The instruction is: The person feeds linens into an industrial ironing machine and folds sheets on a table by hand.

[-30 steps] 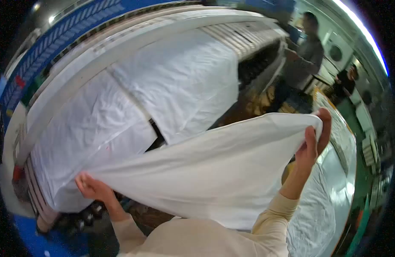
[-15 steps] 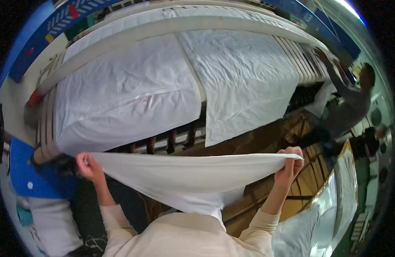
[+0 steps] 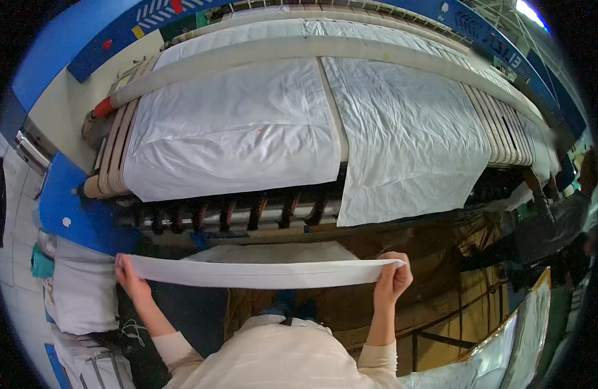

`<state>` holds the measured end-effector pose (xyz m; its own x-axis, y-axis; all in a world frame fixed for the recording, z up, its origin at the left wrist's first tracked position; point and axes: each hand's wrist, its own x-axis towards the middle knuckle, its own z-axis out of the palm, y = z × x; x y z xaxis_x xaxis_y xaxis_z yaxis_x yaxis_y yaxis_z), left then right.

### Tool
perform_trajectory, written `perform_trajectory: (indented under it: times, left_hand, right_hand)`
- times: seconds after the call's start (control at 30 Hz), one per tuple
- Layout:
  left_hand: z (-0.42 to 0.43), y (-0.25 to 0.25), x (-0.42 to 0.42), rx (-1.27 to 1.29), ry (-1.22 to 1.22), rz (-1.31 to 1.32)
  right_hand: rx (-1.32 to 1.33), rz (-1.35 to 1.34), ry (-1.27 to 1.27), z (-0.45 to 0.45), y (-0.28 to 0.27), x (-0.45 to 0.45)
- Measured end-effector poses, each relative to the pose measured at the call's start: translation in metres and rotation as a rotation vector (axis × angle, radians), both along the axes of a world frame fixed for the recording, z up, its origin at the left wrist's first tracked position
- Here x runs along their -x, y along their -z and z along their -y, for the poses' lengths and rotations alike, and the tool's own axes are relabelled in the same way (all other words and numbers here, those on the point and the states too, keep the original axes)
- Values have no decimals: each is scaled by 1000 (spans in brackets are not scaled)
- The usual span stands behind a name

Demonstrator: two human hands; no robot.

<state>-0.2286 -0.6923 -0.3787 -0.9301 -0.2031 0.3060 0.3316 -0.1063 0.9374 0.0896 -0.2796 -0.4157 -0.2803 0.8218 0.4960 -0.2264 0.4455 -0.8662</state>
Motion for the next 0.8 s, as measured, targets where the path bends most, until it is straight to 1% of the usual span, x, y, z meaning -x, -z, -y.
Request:
perform_trajectory:
  times: [0.03,0.1,0.13,0.17,0.23,0.27,0.3,0.33,0.37,0.4,0.43,0.47,0.5,0.53,0.57,0.6,0.63,0.67,0.73,0.77,0.8]
  left_hand:
    - [11,5,3,-15,0,-57]
    - [24,11,19,-32,-19,-183]
    - [25,9,30,-36,-58,-203]
    - [24,7,43,-40,-93,-223]
    - [28,3,84,-1,-112,-262]
    - [22,-2,106,20,-105,-284]
    - [8,-12,127,64,-166,-299]
    - [-1,-17,150,247,-311,-375]
    - [-13,-22,195,354,-310,-395]
    - [-26,-22,221,376,-350,-507]
    - [-27,-21,248,330,-257,-405]
    - [-6,5,312,484,-168,-562]
    - [-23,-4,320,722,-296,-711]
    - [-22,10,350,803,-242,-757]
    - [-19,25,381,883,-198,-803]
    - [-25,20,381,931,-154,-594]
    - [-29,0,373,984,-108,-377]
    - [-24,1,375,1063,-219,-536]
    - [-41,-31,336,1102,-435,-727]
    - [-57,-51,304,1080,-573,-874]
    - [-72,-63,278,1073,-496,-943]
  right_hand:
    - [28,54,32,7,4,4]
    - [-7,12,75,15,13,20]
    - [-29,-9,101,17,15,30]
    - [77,-33,85,18,16,39]
    - [-103,-24,223,7,9,74]
    - [-126,-3,251,-1,5,91]
    - [-149,18,291,-9,-1,109]
    - [-127,-16,317,-15,-6,133]
    - [-287,-25,390,-29,-24,168]
    - [-350,57,517,-35,-33,189]
    - [-398,65,625,-37,-45,214]
    - [-566,176,696,-44,-50,233]
    - [-634,258,699,-46,-62,246]
    - [-606,394,685,-56,-52,265]
    - [-606,376,712,-61,-42,274]
    - [-567,374,726,-60,-48,278]
    - [-524,377,733,-58,-65,276]
    - [-551,400,724,-55,-69,272]
    - [-597,426,705,-48,-76,268]
    - [-639,401,641,-40,-79,266]
    - [-679,371,581,-25,-79,266]
